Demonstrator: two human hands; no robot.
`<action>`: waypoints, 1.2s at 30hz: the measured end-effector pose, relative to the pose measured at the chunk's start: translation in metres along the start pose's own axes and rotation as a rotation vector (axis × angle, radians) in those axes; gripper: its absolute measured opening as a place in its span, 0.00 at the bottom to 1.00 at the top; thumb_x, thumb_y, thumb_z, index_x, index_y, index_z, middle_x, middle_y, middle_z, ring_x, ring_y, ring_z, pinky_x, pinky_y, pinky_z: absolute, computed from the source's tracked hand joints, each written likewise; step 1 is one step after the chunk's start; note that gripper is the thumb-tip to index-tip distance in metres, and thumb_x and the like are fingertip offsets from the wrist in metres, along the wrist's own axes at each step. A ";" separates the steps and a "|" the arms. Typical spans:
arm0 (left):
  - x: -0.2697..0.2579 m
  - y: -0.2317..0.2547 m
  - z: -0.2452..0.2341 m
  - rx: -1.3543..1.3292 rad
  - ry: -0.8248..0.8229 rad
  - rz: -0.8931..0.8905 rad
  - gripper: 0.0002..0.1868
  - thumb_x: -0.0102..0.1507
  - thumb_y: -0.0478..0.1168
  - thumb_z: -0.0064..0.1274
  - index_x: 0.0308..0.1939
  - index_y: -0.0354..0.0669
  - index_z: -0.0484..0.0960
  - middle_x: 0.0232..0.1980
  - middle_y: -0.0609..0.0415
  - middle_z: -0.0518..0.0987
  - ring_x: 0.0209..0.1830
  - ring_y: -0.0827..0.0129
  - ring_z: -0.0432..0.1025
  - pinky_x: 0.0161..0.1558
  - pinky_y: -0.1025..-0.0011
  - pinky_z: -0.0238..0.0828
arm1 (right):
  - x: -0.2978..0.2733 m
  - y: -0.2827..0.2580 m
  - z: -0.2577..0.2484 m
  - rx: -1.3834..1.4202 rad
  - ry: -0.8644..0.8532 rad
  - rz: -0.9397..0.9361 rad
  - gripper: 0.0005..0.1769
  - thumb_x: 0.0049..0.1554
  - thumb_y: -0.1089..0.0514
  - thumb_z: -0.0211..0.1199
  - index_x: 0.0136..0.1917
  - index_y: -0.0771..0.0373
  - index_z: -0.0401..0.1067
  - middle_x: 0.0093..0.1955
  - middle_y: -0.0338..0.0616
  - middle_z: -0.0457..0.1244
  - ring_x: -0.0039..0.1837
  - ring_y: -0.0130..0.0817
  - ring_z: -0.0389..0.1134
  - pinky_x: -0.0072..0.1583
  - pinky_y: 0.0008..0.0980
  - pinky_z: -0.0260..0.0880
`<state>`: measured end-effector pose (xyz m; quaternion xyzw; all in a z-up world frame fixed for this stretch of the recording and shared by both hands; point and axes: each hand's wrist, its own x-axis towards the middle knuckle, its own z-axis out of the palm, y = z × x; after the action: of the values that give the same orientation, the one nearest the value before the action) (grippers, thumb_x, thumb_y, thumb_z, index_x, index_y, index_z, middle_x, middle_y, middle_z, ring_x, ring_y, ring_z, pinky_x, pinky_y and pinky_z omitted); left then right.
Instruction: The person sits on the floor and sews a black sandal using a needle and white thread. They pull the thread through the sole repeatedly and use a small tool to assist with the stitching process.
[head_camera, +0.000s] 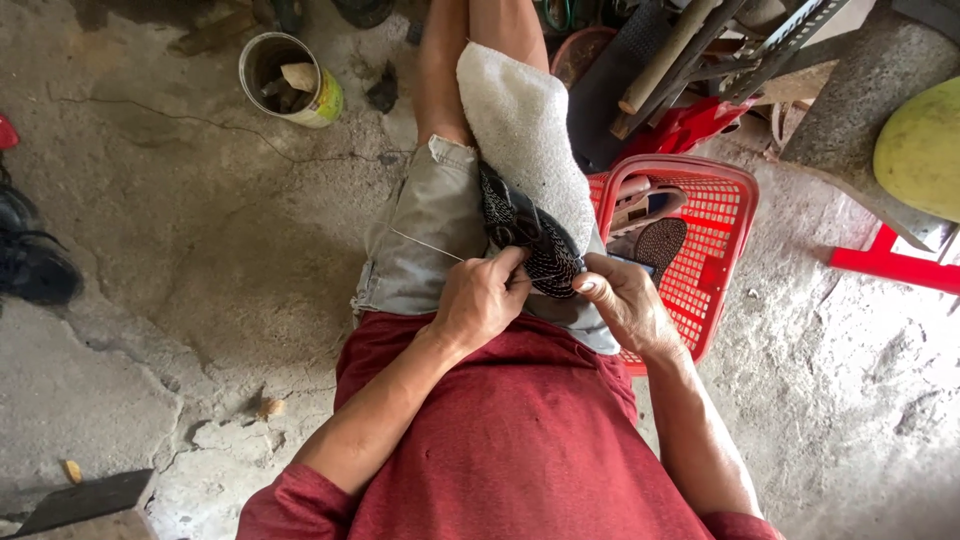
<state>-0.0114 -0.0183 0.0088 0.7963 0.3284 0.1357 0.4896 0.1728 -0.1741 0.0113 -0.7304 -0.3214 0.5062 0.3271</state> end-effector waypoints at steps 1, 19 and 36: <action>0.001 -0.001 0.000 0.001 0.003 0.006 0.03 0.59 0.33 0.53 0.32 0.45 0.80 0.19 0.45 0.78 0.24 0.47 0.79 0.24 0.56 0.74 | 0.000 -0.006 0.001 -0.002 0.004 -0.006 0.25 0.63 0.35 0.58 0.40 0.58 0.74 0.30 0.40 0.62 0.41 0.30 0.61 0.46 0.35 0.66; -0.003 0.022 -0.059 0.013 -0.321 -0.124 0.17 0.67 0.27 0.43 0.58 0.33 0.80 0.47 0.41 0.75 0.36 0.46 0.79 0.36 0.55 0.83 | 0.004 -0.091 0.018 0.063 0.284 0.395 0.20 0.58 0.46 0.65 0.35 0.64 0.77 0.26 0.49 0.66 0.33 0.40 0.69 0.40 0.41 0.71; 0.007 0.022 -0.051 0.056 -0.407 -0.035 0.21 0.72 0.40 0.41 0.69 0.58 0.77 0.33 0.49 0.77 0.21 0.52 0.77 0.24 0.58 0.77 | 0.004 -0.078 0.020 0.074 0.276 0.329 0.17 0.61 0.49 0.62 0.40 0.65 0.80 0.30 0.52 0.67 0.32 0.36 0.68 0.38 0.39 0.72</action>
<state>-0.0252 0.0149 0.0516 0.8146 0.2402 -0.0459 0.5259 0.1445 -0.1226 0.0666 -0.8228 -0.1312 0.4596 0.3076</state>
